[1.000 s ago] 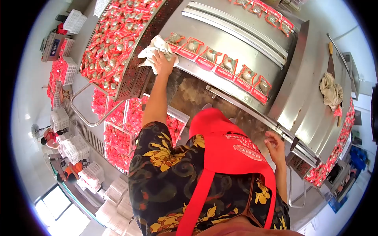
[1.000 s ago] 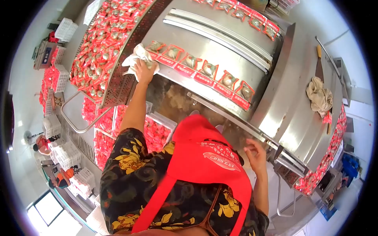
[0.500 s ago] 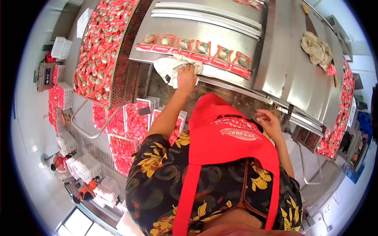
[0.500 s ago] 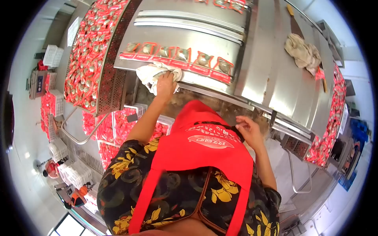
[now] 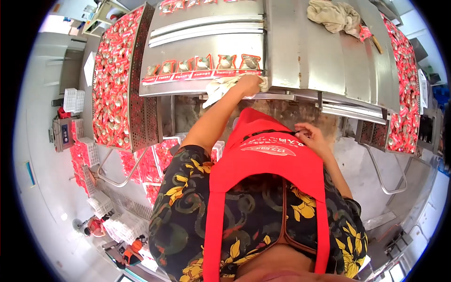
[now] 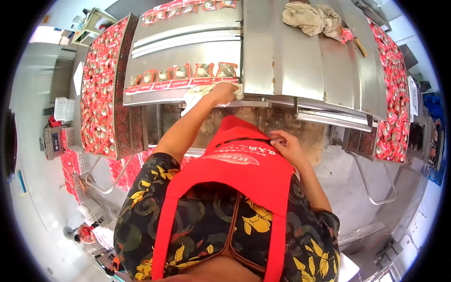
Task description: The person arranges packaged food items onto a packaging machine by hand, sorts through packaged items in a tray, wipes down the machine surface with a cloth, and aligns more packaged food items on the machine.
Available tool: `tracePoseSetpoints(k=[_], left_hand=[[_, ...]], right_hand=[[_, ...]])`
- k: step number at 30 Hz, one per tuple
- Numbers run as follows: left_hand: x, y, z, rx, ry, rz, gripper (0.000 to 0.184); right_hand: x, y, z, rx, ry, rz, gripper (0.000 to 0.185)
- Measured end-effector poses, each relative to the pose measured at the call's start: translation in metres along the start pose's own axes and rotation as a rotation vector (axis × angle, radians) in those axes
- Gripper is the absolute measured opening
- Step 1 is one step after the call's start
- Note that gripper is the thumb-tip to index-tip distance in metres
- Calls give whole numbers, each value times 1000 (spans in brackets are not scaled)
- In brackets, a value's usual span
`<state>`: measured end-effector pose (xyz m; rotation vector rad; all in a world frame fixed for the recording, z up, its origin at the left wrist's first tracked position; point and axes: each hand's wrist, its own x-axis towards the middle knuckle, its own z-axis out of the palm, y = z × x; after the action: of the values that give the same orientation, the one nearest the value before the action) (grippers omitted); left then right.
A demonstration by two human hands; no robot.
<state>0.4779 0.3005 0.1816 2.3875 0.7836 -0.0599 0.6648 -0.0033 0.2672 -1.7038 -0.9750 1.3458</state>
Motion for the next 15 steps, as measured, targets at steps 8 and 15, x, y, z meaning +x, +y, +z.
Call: tracePoseSetpoints(k=[8, 15], left_hand=[[-12, 3, -54, -950, -164, -412, 31], [-26, 63, -173, -1658, 63, 29, 43]], right_hand=[[-12, 30, -30, 86, -5, -44, 32], [-51, 56, -68, 239, 178, -95, 31]])
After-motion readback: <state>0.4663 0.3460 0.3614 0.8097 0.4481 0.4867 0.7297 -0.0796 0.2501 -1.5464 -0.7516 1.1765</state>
